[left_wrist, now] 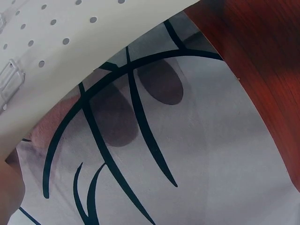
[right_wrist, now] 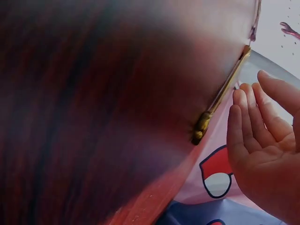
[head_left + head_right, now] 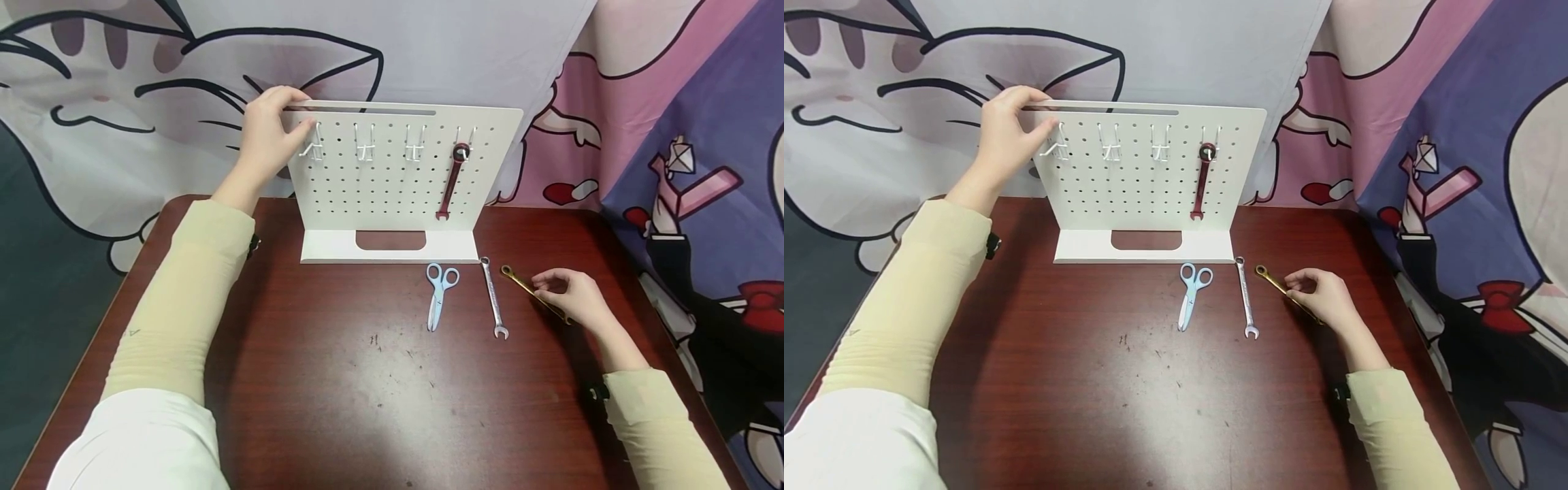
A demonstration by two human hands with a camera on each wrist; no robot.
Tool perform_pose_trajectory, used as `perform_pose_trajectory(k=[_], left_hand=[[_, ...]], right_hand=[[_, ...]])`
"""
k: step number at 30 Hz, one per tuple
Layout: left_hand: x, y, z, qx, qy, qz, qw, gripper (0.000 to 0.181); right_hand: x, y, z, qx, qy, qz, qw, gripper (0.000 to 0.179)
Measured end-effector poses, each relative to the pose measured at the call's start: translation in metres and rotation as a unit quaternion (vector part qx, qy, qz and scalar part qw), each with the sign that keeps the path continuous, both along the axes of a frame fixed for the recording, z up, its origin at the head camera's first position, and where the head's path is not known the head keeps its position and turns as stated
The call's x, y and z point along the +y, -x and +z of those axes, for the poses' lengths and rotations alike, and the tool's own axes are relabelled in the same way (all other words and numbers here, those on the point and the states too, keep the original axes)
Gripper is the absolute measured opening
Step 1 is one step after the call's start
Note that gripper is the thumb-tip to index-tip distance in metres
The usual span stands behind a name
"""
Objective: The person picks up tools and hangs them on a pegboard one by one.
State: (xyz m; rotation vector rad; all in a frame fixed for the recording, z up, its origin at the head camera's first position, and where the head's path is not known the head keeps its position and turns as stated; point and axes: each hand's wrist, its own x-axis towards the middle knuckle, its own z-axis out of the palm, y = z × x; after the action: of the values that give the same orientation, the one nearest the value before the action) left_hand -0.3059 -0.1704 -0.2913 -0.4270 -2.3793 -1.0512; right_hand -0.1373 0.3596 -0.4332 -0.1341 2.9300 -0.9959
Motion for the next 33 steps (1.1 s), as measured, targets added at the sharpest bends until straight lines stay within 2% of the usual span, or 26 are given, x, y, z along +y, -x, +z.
perform_pose_trajectory(k=[8, 16, 33], left_hand=[[0.000, 0.000, 0.001, 0.004, 0.002, 0.000, 1.0000, 0.026], [0.000, 0.000, 0.002, 0.005, 0.003, -0.001, 1.0000, 0.026], [0.000, 0.000, 0.000, 0.003, -0.005, -0.005, 1.0000, 0.026]], right_hand=[[0.006, 0.004, -0.006, -0.029, 0.003, 0.019, 0.9994, 0.027], [0.008, 0.009, -0.010, -0.049, -0.004, 0.015, 0.9987, 0.029], [0.004, 0.015, -0.015, -0.042, -0.025, 0.010, 0.9987, 0.020]])
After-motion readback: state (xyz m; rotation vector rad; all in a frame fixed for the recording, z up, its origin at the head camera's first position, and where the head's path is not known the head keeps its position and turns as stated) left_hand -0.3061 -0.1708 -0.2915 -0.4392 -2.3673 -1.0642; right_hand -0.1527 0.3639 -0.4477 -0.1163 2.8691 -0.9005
